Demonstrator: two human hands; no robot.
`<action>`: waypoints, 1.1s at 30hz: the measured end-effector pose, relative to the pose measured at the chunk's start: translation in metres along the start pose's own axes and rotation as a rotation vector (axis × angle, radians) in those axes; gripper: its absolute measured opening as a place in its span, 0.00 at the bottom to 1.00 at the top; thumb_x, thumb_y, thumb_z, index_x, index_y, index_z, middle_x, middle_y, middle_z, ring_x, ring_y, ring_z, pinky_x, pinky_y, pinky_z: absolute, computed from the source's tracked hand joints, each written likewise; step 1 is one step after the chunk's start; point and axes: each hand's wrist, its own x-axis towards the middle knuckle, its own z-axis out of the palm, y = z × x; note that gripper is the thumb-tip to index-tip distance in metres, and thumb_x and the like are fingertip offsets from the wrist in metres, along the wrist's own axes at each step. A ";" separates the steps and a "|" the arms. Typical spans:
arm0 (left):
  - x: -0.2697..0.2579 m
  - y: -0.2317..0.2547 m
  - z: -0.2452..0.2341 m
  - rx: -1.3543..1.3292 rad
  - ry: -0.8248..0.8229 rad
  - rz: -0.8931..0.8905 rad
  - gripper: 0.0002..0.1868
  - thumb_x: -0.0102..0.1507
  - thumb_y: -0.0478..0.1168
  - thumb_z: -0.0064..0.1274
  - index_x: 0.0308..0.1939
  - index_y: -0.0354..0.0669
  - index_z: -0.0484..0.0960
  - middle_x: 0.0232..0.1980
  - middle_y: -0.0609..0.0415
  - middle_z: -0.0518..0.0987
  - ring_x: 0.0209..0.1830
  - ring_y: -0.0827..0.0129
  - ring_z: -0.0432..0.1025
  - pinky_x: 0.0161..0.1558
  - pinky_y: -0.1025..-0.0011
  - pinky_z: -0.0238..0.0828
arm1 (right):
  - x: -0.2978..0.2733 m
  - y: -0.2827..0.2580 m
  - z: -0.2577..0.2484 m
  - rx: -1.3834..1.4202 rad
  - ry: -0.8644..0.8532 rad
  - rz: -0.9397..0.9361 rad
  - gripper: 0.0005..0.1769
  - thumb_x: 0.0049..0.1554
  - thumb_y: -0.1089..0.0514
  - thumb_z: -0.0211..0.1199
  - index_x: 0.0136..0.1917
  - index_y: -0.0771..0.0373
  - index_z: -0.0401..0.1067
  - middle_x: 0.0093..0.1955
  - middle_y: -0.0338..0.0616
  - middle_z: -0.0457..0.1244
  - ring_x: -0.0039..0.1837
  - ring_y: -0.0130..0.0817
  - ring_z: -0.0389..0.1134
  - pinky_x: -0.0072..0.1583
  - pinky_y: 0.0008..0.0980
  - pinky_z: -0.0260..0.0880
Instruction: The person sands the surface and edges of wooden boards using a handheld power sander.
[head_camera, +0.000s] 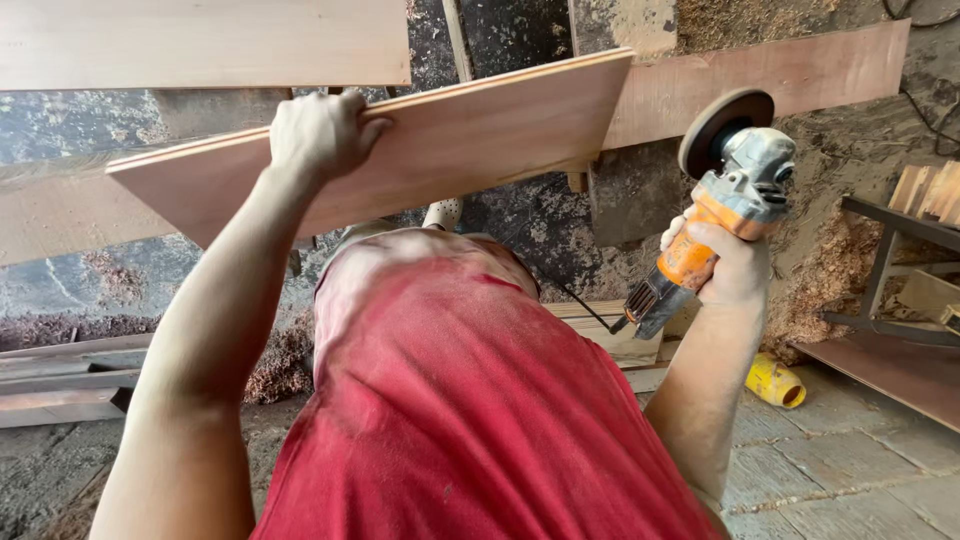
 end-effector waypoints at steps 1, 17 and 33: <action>0.006 -0.007 0.006 -0.023 0.067 0.033 0.23 0.69 0.64 0.55 0.39 0.49 0.86 0.33 0.44 0.83 0.36 0.51 0.77 0.39 0.51 0.74 | 0.001 -0.002 0.002 0.001 -0.003 -0.001 0.23 0.53 0.69 0.64 0.63 0.69 0.69 0.48 0.48 0.65 0.48 0.42 0.71 0.51 0.45 0.75; -0.055 0.001 0.116 0.082 0.060 0.189 0.52 0.60 0.60 0.61 0.81 0.48 0.53 0.83 0.30 0.44 0.83 0.41 0.41 0.78 0.36 0.38 | 0.078 0.081 0.100 -0.340 -0.332 0.173 0.24 0.46 0.70 0.69 0.57 0.68 0.72 0.45 0.45 0.67 0.39 0.35 0.71 0.42 0.36 0.75; -0.072 -0.033 0.074 0.248 0.171 0.298 0.25 0.73 0.36 0.36 0.76 0.41 0.64 0.76 0.42 0.67 0.75 0.51 0.62 0.74 0.56 0.57 | 0.020 -0.024 0.047 -0.251 -0.316 0.009 0.26 0.48 0.71 0.65 0.61 0.67 0.68 0.48 0.47 0.65 0.45 0.40 0.71 0.48 0.41 0.76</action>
